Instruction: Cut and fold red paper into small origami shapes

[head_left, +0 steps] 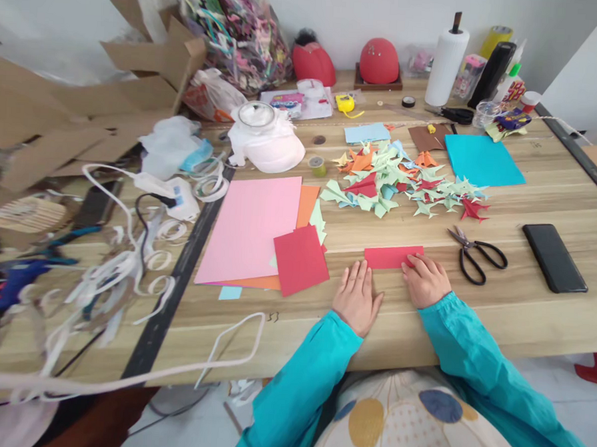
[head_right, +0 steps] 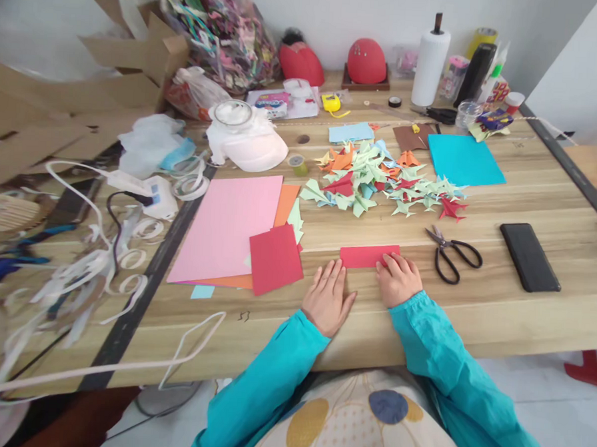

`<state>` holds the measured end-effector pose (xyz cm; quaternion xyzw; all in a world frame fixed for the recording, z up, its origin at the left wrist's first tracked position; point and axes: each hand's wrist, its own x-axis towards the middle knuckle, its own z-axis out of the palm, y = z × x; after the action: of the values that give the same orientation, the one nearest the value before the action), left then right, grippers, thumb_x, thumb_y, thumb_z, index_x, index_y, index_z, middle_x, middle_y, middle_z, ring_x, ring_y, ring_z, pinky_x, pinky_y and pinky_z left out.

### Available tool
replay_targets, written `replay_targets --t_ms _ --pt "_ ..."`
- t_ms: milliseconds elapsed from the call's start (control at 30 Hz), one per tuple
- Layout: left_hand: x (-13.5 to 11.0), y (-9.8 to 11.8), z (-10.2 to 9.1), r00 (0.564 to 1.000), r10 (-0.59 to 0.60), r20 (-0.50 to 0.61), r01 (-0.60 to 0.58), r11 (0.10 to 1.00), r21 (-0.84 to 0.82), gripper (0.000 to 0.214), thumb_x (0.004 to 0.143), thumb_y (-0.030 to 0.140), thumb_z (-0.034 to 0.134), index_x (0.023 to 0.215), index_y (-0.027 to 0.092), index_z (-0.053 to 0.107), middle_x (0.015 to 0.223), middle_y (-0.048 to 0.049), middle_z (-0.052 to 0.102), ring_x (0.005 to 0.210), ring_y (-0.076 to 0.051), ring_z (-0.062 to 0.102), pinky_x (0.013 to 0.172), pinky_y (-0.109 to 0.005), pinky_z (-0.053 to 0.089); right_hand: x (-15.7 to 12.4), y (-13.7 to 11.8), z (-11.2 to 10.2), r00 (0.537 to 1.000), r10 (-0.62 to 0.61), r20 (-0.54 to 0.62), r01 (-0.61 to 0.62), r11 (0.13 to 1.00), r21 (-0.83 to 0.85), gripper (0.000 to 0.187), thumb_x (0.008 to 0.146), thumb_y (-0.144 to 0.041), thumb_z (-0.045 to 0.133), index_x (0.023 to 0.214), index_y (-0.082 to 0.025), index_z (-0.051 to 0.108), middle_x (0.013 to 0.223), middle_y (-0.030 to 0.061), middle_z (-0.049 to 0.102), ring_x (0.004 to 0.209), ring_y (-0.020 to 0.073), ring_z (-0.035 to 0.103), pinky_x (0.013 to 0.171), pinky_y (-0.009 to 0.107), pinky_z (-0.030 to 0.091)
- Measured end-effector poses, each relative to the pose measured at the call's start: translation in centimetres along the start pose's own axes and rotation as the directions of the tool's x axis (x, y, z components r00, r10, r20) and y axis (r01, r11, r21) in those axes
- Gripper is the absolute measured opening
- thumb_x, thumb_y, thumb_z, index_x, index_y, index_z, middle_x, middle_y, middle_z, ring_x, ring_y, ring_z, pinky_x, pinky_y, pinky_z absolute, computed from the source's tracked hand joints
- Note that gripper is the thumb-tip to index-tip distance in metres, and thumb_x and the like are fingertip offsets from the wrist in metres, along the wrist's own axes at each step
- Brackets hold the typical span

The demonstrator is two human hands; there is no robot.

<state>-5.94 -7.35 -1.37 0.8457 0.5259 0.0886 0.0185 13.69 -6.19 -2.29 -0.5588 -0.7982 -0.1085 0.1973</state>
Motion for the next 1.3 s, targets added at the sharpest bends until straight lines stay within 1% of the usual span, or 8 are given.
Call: replay_targets --t_ms 133,267,400,600,767,900,1067,1300 --pt "-0.3 -0.1 -0.1 0.999 -0.011 -0.031 0.011 1.000 0.005 0.053 0.088 0.036 0.036 0.128 0.002 0.045 0.139 -0.0163 0.039 0.131 -0.028 0.033 0.108 -0.045 0.029 0.0 0.0 -0.1 1.000 0.008 0.021 -0.008 1.000 0.001 0.023 0.085 -0.026 0.050 0.099 -0.022 0.068 0.110 0.0075 0.065 0.109 0.0216 0.050 0.087 0.035 0.036" --pt "-0.6 -0.6 0.1 0.997 -0.022 -0.072 0.024 0.999 0.025 0.054 0.088 0.037 0.038 0.124 -0.002 0.047 0.136 -0.0213 0.042 0.129 -0.030 0.037 0.106 -0.046 0.031 -0.1 0.1 0.0 1.000 -0.006 0.018 0.006 1.000 0.009 0.023 0.085 -0.026 0.051 0.099 -0.022 0.067 0.111 0.0070 0.064 0.110 0.0218 0.050 0.086 0.034 0.036" --pt "-0.4 -1.7 0.2 0.991 0.041 -0.130 -0.034 0.998 0.060 0.049 0.087 0.036 0.041 0.116 -0.001 0.053 0.129 -0.0213 0.050 0.123 -0.031 0.044 0.104 -0.047 0.034 -0.2 0.1 0.3 1.000 0.005 0.000 -0.005 1.000 0.028 0.021 0.085 -0.026 0.050 0.096 -0.022 0.067 0.110 0.0067 0.064 0.109 0.0217 0.049 0.086 0.034 0.035" --pt "2.6 -1.6 0.5 0.955 0.222 -0.198 -0.207 0.974 0.090 0.032 0.085 0.017 0.044 0.113 0.009 0.057 0.125 -0.0133 0.055 0.115 -0.027 0.050 0.096 -0.041 0.043 -0.1 0.1 1.0 1.000 0.005 -0.012 -0.005 1.000 0.028 0.022 0.085 -0.031 0.050 0.098 -0.022 0.066 0.107 0.0069 0.064 0.105 0.0224 0.048 0.084 0.035 0.034" --pt "5.3 -1.6 0.9 0.936 0.309 -0.169 -0.305 0.951 0.050 0.027 0.089 0.016 0.038 0.103 0.014 0.061 0.096 -0.0112 0.063 0.088 -0.021 0.058 0.071 -0.034 0.050 0.7 0.1 1.2 0.998 0.067 -0.013 -0.067 0.997 0.030 0.032 0.084 -0.036 0.051 0.110 -0.019 0.061 0.103 0.0093 0.063 0.092 0.0219 0.050 0.075 0.033 0.034" --pt "6.1 -2.5 1.0 0.884 0.438 -0.166 -0.423 0.898 0.118 0.024 0.089 0.014 0.039 0.096 0.012 0.062 0.081 -0.0084 0.062 0.077 -0.019 0.056 0.066 -0.031 0.046 1.5 0.2 1.7 0.999 -0.026 -0.042 0.028 0.999 0.038 0.024 0.083 -0.035 0.053 0.101 -0.023 0.065 0.098 0.0067 0.063 0.089 0.0199 0.050 0.071 0.031 0.032" --pt "6.6 -2.6 1.0 0.853 0.481 -0.202 -0.459 0.876 0.150 0.022 0.089 0.014 0.039 0.087 0.012 0.061 0.076 -0.0081 0.058 0.074 -0.019 0.054 0.065 -0.033 0.042 2.9 0.1 2.8 0.986 -0.072 -0.152 0.074 0.997 0.006 0.015 0.081 -0.018 0.055 0.085 -0.024 0.069 0.082 0.0040 0.064 0.079 0.0161 0.050 0.069 0.030 0.030" --pt "8.2 -2.2 1.6 0.796 0.502 -0.338 -0.432 0.862 0.265 0.026 0.084 0.007 0.040 0.066 0.013 0.058 0.064 -0.0067 0.053 0.065 -0.018 0.050 0.059 -0.034 0.035 5.4 0.5 4.0 0.908 -0.309 -0.283 0.326 0.945 0.011 0.025 0.086 -0.014 0.044 0.077 -0.017 0.067 0.075 0.0047 0.064 0.076 0.0141 0.050 0.082 0.031 0.034"
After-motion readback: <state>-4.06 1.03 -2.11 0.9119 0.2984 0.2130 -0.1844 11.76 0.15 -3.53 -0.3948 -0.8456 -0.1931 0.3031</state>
